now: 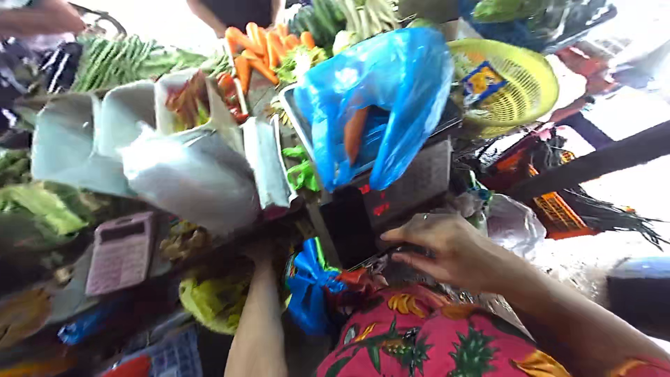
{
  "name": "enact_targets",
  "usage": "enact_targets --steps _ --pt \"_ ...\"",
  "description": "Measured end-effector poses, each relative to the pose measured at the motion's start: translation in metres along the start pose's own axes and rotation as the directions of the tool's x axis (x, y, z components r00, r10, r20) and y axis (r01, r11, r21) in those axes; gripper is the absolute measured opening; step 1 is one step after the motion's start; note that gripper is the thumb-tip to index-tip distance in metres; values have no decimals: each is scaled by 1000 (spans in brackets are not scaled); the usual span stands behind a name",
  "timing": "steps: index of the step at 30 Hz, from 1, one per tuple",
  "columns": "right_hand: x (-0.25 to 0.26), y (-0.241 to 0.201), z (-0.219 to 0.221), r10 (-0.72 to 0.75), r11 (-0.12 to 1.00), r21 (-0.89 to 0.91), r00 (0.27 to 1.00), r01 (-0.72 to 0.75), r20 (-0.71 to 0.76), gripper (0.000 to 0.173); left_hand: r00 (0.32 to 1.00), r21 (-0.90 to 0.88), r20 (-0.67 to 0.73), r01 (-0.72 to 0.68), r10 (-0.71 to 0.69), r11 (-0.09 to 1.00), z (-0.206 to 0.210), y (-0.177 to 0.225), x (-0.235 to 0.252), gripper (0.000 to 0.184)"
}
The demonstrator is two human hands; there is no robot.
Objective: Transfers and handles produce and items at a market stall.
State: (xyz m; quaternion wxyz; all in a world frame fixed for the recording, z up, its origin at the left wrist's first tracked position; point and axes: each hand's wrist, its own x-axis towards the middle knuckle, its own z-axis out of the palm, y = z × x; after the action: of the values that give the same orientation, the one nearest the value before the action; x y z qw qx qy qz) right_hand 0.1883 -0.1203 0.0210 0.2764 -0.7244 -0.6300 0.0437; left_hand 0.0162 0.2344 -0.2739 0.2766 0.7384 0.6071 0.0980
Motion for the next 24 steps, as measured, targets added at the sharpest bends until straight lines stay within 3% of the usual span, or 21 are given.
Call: enact_targets --steps 3,7,9,11,13,15,20,22,24 --pt "-4 26 -43 143 986 -45 955 -159 -258 25 998 -61 -13 60 -61 996 -2 12 -9 55" --pt "3 91 -130 410 839 -126 768 -529 -491 28 996 75 -9 89 -89 993 -7 27 -14 50" --pt "12 144 -161 574 753 -82 713 -652 -402 30 995 116 -64 85 -78 990 6 13 -6 51" --pt "21 198 -172 678 713 -89 717 -695 -165 36 989 65 -67 133 -128 989 10 7 -4 59" --pt "36 221 -172 754 656 -181 646 -732 118 40 972 -4 -42 232 -232 973 0 21 -15 68" --pt "47 236 -167 767 641 -278 586 -715 263 48 958 -91 -97 261 -270 961 -7 27 -27 72" --pt "60 251 -160 774 577 -278 406 -768 485 82 964 -275 16 260 -266 926 -28 21 -53 73" --pt "60 247 -161 766 546 -174 404 -820 501 75 971 -459 63 232 -229 857 -37 24 -71 67" --pt "54 251 -160 748 534 1 473 -845 465 60 973 -573 112 230 -204 787 -44 26 -88 57"
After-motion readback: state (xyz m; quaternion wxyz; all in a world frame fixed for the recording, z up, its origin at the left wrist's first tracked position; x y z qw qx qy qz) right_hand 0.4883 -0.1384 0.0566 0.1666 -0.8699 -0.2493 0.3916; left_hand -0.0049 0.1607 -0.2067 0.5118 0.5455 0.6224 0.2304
